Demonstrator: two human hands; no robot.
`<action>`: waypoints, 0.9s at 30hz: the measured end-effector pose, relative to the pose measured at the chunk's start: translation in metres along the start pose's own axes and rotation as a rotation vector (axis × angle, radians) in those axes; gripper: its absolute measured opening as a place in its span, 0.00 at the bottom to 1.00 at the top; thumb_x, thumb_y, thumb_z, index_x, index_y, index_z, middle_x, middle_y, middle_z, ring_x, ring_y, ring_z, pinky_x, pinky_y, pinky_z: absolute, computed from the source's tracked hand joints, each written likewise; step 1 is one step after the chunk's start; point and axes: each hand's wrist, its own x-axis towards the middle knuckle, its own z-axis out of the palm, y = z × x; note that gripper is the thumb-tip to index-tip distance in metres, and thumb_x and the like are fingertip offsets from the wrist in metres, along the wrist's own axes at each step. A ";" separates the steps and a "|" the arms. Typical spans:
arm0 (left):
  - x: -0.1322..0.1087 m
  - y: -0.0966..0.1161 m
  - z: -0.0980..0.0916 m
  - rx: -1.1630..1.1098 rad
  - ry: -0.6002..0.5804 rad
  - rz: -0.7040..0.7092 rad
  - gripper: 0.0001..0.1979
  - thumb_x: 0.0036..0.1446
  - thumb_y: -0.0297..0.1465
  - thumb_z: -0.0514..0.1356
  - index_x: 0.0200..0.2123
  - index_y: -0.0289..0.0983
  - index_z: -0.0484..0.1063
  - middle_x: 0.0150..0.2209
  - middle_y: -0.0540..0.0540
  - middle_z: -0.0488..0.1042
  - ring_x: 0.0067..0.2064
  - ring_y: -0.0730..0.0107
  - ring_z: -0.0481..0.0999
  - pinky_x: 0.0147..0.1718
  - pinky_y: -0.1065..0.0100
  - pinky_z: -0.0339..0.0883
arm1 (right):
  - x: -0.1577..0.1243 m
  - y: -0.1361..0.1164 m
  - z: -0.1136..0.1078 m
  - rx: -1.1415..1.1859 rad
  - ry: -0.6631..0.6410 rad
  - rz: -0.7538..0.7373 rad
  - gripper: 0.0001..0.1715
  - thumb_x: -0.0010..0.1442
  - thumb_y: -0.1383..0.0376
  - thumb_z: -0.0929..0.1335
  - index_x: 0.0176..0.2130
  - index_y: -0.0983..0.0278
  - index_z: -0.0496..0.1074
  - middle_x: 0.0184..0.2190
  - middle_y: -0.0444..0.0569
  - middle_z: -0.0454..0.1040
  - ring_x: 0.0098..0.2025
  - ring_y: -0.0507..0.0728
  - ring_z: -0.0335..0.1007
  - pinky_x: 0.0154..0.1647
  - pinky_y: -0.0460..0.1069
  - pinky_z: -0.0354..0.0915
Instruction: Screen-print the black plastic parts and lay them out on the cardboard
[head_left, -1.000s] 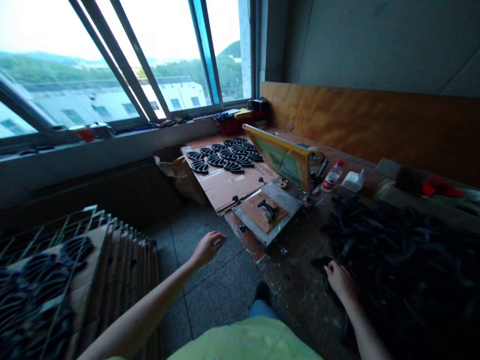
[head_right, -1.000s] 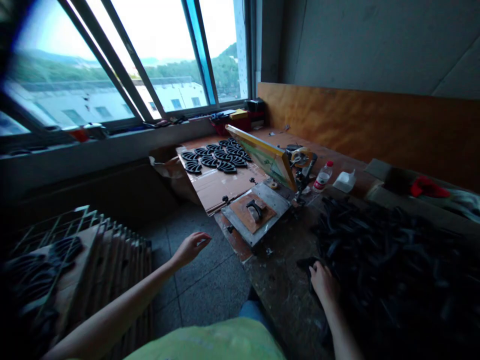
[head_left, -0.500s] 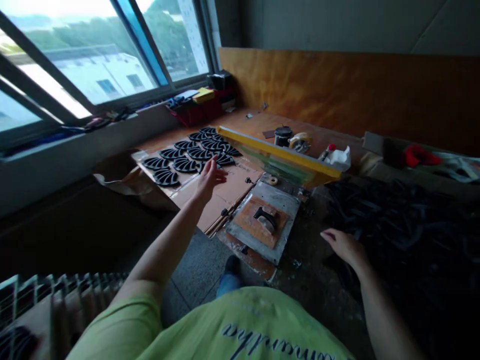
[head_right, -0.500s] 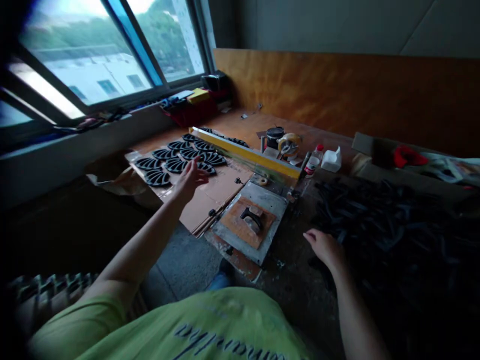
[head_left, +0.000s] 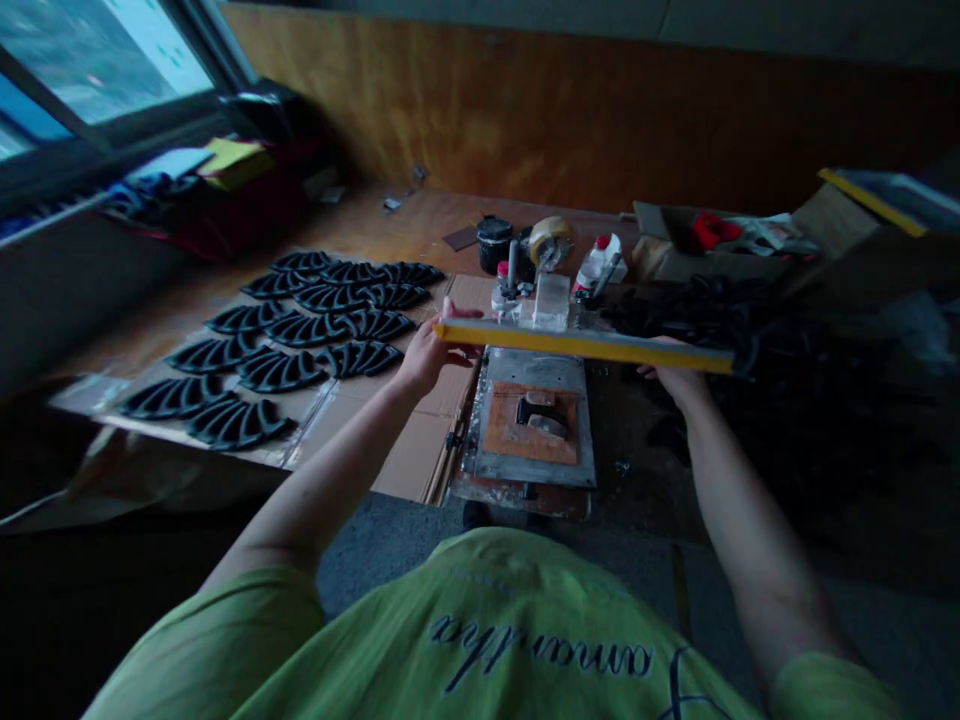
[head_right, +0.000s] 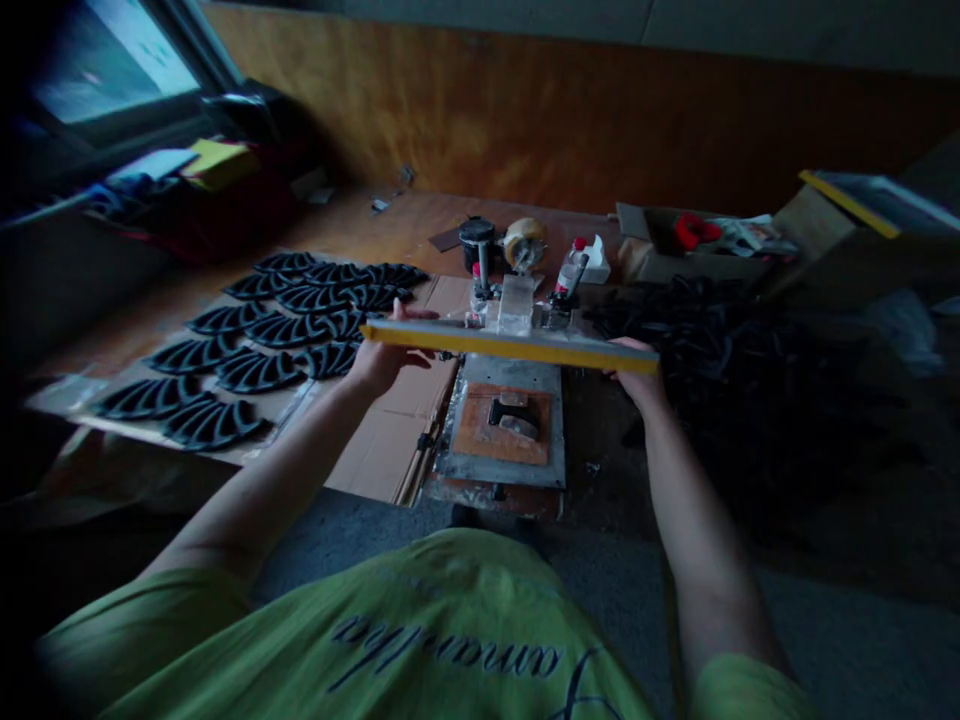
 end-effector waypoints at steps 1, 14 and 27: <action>-0.007 -0.009 -0.003 0.002 0.004 -0.035 0.32 0.60 0.58 0.53 0.45 0.34 0.75 0.33 0.44 0.76 0.28 0.72 0.74 0.25 0.72 0.66 | 0.002 -0.005 0.002 -0.010 0.000 -0.032 0.24 0.59 0.49 0.70 0.40 0.68 0.76 0.31 0.50 0.79 0.26 0.51 0.71 0.27 0.45 0.66; -0.070 -0.161 0.005 0.122 0.122 -0.392 0.44 0.49 0.46 0.66 0.67 0.37 0.61 0.29 0.51 0.71 0.26 0.76 0.67 0.24 0.75 0.58 | -0.030 -0.062 0.126 -0.700 -0.235 -0.568 0.29 0.57 0.64 0.75 0.56 0.67 0.71 0.53 0.57 0.72 0.54 0.62 0.69 0.54 0.55 0.68; -0.062 -0.190 -0.006 0.196 0.068 -0.353 0.38 0.52 0.47 0.65 0.63 0.39 0.66 0.33 0.48 0.77 0.27 0.73 0.71 0.23 0.74 0.59 | -0.068 -0.041 0.131 -0.945 -0.338 -0.430 0.13 0.66 0.66 0.64 0.47 0.68 0.73 0.44 0.58 0.79 0.48 0.61 0.70 0.46 0.50 0.62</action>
